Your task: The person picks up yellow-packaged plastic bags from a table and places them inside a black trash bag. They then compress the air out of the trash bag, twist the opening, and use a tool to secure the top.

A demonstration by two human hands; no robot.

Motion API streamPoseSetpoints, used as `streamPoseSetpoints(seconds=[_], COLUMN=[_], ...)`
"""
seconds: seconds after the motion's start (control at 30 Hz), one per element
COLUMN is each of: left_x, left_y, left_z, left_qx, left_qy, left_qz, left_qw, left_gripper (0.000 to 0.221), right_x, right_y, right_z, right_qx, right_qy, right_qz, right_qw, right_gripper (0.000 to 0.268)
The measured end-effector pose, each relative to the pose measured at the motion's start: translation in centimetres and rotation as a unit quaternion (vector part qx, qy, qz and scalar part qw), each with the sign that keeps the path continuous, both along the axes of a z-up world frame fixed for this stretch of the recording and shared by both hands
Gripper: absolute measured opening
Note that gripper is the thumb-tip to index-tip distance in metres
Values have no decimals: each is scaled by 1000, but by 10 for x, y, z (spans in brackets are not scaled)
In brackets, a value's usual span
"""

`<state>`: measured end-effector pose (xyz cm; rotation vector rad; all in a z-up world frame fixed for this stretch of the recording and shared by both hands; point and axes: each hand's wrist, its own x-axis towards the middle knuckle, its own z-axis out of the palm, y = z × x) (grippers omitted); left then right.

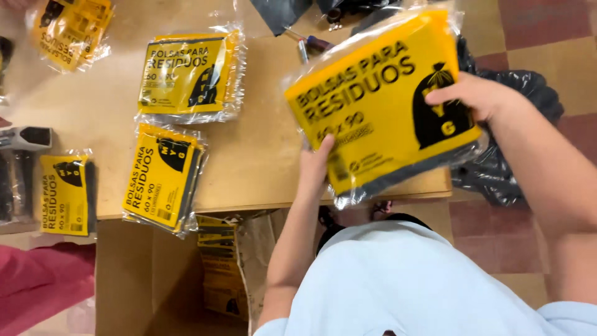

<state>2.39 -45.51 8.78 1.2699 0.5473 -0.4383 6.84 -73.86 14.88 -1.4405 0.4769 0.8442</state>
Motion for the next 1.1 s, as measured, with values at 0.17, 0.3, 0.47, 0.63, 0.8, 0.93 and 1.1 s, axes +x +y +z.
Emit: streamPoseSetpoints(seconds=[0.17,0.3,0.47,0.63,0.8,0.93,1.1], left_x=[47,49,26,-1,-43,-26,8], left_y=[-67,-70,-44,-35,-4,13,47], left_z=[-25,-52,-69,-38,-105,-24,-70], left_qx=[-13,4,119,419,582,465,617], left_qy=[59,58,-9,-36,-384,-339,-163], left_qz=[-35,-62,-267,-530,-570,-633,-684], left_qw=[998,996,956,737,435,517,354], left_gripper=[57,55,63,79,10,34,31], right_x=[30,41,38,61,59,55,32], right_y=[-76,-95,-66,-80,-53,-46,-30], right_z=[-69,-142,-115,-156,-115,-132,-158], right_qx=[-54,-17,-39,-1,-63,-36,42], right_qy=[11,31,135,138,153,85,43], right_qz=[-53,-50,-77,-30,-78,-38,15], right_qw=[997,998,987,990,983,995,998], right_gripper=[51,49,37,38,30,37,51])
